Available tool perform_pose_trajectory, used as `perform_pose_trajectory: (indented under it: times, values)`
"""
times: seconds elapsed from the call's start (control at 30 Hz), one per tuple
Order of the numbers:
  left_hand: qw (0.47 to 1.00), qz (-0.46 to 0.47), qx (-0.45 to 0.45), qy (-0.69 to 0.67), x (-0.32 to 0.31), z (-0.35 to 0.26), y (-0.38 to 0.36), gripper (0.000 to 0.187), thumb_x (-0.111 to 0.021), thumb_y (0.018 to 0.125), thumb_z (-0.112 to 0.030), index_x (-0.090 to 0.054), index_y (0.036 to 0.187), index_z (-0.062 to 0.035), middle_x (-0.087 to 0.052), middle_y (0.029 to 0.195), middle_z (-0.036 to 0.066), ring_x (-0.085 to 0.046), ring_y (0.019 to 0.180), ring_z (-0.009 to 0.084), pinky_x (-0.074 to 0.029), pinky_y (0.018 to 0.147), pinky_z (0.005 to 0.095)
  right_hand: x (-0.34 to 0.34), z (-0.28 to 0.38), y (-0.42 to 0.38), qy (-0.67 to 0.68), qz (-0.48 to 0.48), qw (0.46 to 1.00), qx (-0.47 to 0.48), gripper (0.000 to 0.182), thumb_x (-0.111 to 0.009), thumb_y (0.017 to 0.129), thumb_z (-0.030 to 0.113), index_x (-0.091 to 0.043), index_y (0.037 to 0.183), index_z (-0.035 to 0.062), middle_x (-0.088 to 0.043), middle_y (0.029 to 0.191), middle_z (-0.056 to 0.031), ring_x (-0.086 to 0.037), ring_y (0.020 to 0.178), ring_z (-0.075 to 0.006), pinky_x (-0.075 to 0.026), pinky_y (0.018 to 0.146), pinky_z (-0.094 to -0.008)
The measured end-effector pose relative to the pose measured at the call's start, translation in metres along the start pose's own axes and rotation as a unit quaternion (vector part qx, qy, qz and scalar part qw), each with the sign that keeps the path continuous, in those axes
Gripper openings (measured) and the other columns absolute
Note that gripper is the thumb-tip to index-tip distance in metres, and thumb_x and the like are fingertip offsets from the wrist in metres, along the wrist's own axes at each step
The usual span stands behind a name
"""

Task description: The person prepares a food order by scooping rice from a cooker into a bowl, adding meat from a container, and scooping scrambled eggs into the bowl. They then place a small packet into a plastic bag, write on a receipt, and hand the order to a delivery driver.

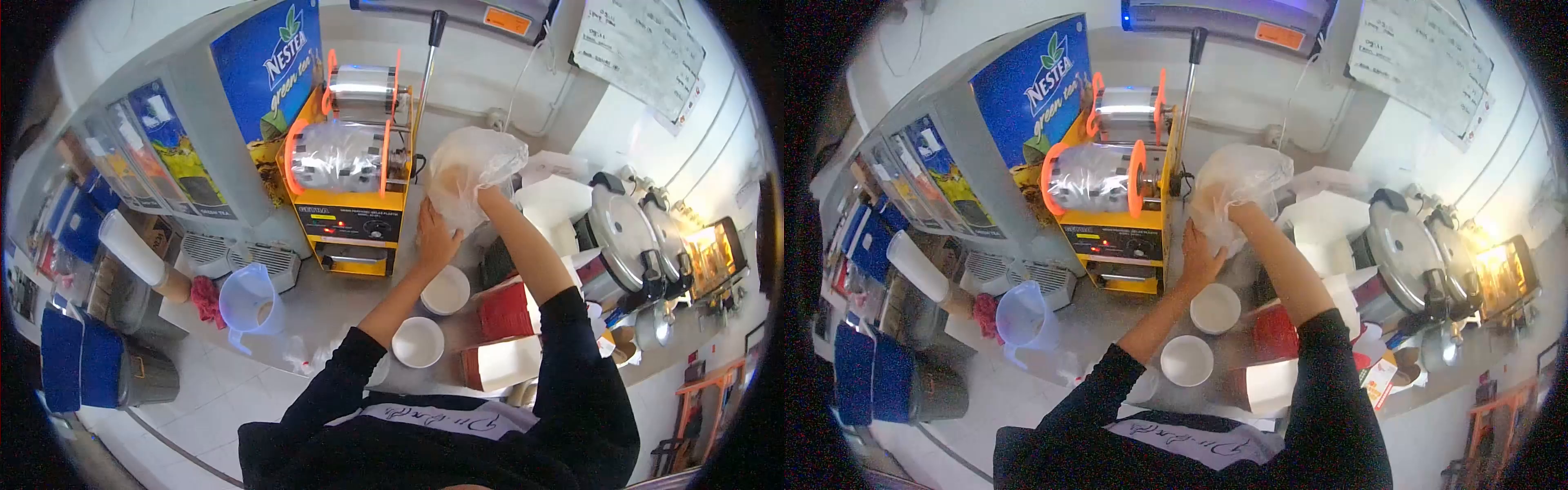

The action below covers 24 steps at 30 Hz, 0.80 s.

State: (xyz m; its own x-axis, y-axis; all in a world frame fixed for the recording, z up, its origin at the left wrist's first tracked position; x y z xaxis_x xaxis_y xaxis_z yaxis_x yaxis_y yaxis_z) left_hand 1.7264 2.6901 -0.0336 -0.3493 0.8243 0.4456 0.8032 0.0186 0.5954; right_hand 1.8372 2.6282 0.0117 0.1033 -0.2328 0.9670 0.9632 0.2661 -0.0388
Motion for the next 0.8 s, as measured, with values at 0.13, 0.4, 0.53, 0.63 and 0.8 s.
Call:
perform_pose_trajectory:
  times: [0.13,0.4,0.53,0.63,0.8]
  values:
    - [1.0,-0.009,0.007,0.023,-0.013,0.01,0.004,0.089,-0.071,0.063,-0.022,-0.021,0.127,0.0132,-0.025,0.132,0.028,-0.024,0.124,0.0421,-0.023,0.102,0.0474,0.005,-0.01,0.001,0.005,0.009,1.0,0.007,0.05,-0.05,0.085,0.034,-0.047,0.122,0.0002,-0.051,0.119,-0.013,-0.047,0.111,-0.0225,-0.033,0.096,-0.0359]
    - [0.997,-0.001,0.071,-0.043,-0.005,0.015,0.011,0.09,-0.071,0.062,-0.02,-0.021,0.129,0.0129,-0.018,0.137,0.028,-0.021,0.126,0.0406,-0.023,0.102,0.0465,0.014,-0.013,0.011,-0.008,0.013,1.0,0.008,0.049,-0.052,0.085,0.032,-0.047,0.121,0.0005,-0.051,0.118,-0.0132,-0.047,0.11,-0.023,-0.034,0.095,-0.0362]
    - [0.996,-0.022,0.042,-0.069,0.002,0.013,0.013,0.091,-0.07,0.062,-0.018,-0.018,0.131,0.0123,-0.018,0.137,0.028,-0.019,0.128,0.04,-0.021,0.104,0.0453,0.019,-0.011,0.012,-0.018,0.004,1.0,0.009,0.048,-0.052,0.084,0.032,-0.047,0.121,0.0006,-0.051,0.118,-0.0133,-0.048,0.109,-0.0232,-0.035,0.095,-0.0364]
    - [0.993,-0.045,0.047,-0.098,0.005,0.016,0.014,0.091,-0.069,0.062,-0.017,-0.018,0.131,0.0121,-0.019,0.136,0.028,-0.018,0.128,0.0397,-0.019,0.105,0.0443,0.023,-0.009,0.014,-0.024,-0.003,1.0,0.014,0.048,-0.053,0.084,0.031,-0.047,0.121,0.0007,-0.052,0.117,-0.0133,-0.048,0.109,-0.0234,-0.035,0.094,-0.0365]
    - [0.988,-0.001,0.095,-0.124,-0.028,0.046,0.022,0.087,-0.065,0.062,-0.016,-0.019,0.132,0.0088,-0.03,0.131,0.026,-0.031,0.123,0.0391,-0.028,0.101,0.0442,0.03,-0.007,0.014,-0.02,-0.02,0.999,0.02,0.047,-0.053,0.083,0.03,-0.047,0.12,0.0009,-0.052,0.116,-0.0134,-0.048,0.109,-0.0236,-0.036,0.094,-0.0367]
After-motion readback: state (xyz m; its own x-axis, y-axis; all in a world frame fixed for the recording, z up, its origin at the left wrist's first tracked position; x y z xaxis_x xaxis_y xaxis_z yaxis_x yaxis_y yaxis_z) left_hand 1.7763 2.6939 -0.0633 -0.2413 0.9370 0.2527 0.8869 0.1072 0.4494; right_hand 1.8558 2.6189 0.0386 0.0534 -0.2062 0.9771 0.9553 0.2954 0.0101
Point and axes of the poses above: each hand's wrist, its own y-axis towards the middle knuckle, its own x-axis out of the back of the hand, z = x × y, the point moved 9 cm from there along y, towards the middle knuckle
